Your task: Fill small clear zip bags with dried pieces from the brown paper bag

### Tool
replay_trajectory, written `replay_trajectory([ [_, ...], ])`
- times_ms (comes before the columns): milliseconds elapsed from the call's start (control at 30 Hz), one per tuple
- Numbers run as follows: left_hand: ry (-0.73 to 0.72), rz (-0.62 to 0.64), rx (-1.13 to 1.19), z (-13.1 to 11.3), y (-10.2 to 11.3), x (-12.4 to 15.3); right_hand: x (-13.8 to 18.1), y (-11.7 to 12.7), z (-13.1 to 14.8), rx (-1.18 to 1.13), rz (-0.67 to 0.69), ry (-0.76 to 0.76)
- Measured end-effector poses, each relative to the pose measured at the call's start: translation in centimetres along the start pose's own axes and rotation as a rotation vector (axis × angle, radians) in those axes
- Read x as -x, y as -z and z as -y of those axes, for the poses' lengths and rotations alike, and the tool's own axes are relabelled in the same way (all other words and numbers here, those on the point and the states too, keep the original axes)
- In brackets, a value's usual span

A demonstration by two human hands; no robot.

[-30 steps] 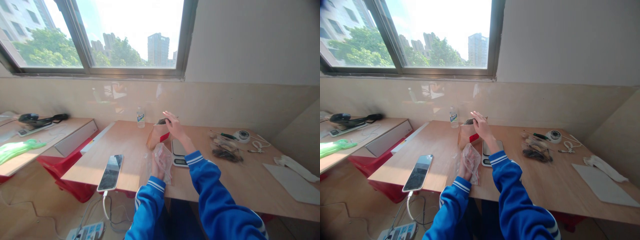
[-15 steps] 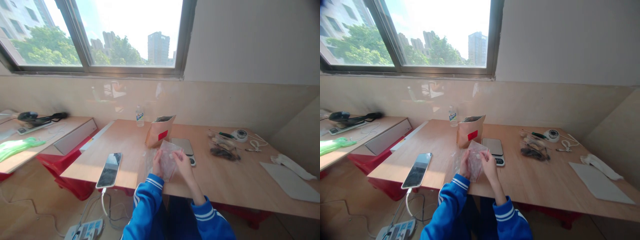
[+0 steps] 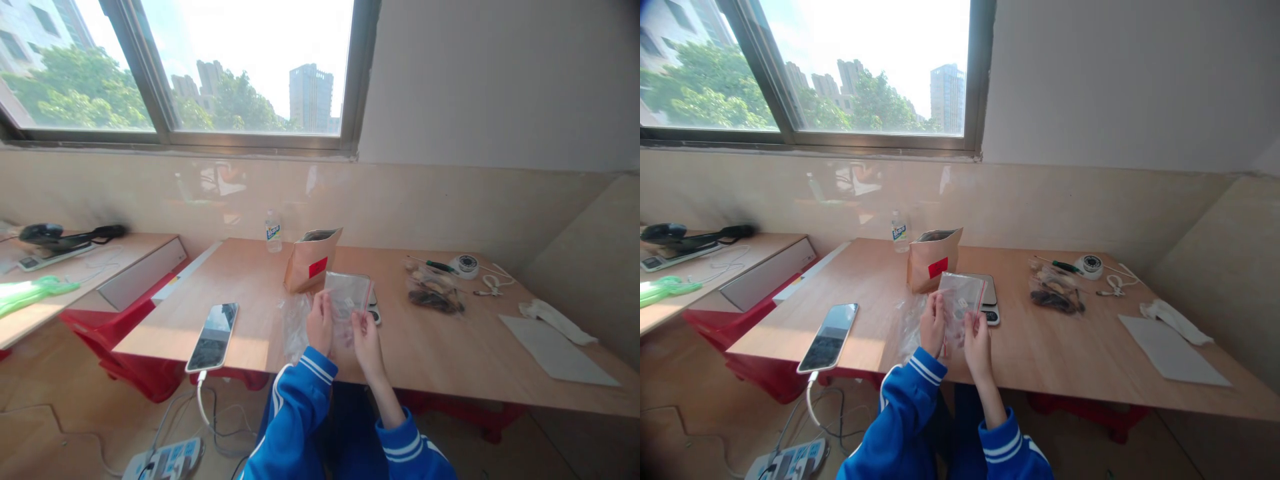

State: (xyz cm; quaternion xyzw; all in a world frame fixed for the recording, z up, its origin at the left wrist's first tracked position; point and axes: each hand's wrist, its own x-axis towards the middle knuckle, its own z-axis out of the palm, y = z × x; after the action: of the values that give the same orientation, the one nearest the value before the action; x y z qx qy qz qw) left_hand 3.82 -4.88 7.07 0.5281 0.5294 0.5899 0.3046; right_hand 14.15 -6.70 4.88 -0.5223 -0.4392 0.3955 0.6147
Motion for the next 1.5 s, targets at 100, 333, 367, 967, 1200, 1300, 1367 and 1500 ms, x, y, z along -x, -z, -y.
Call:
replay_trajectory([
  [100,-0.061,-0.04,-0.098,-0.8,1.2,0.3,0.4,-0.2,0.7,0.025,-0.004,-0.022],
  [333,0.038,-0.014,-0.294,-1.3,4.1,0.4,0.8,-0.2,1.0,0.032,0.151,-0.056],
  [367,0.07,-0.028,-0.323,-1.2,4.6,0.3,0.7,0.2,0.8,0.026,0.181,-0.067],
  [967,0.015,-0.355,-0.846,1.6,5.2,0.6,-14.8,15.2,-5.6,1.188,-0.454,0.446],
  [1200,0.072,0.216,-1.012,4.6,6.1,0.4,-14.4,15.6,-5.9,1.167,-0.465,0.391],
  [1300,0.089,0.239,-1.004,5.0,6.2,0.1,-14.3,15.7,-5.6,1.093,-0.494,0.412],
  [1367,0.092,0.239,-0.955,4.6,6.3,0.0,-14.1,15.7,-5.6,1.051,-0.514,0.431],
  [1500,0.059,0.106,-0.858,2.6,6.4,0.0,-13.4,15.7,-5.5,1.012,-0.538,0.425],
])
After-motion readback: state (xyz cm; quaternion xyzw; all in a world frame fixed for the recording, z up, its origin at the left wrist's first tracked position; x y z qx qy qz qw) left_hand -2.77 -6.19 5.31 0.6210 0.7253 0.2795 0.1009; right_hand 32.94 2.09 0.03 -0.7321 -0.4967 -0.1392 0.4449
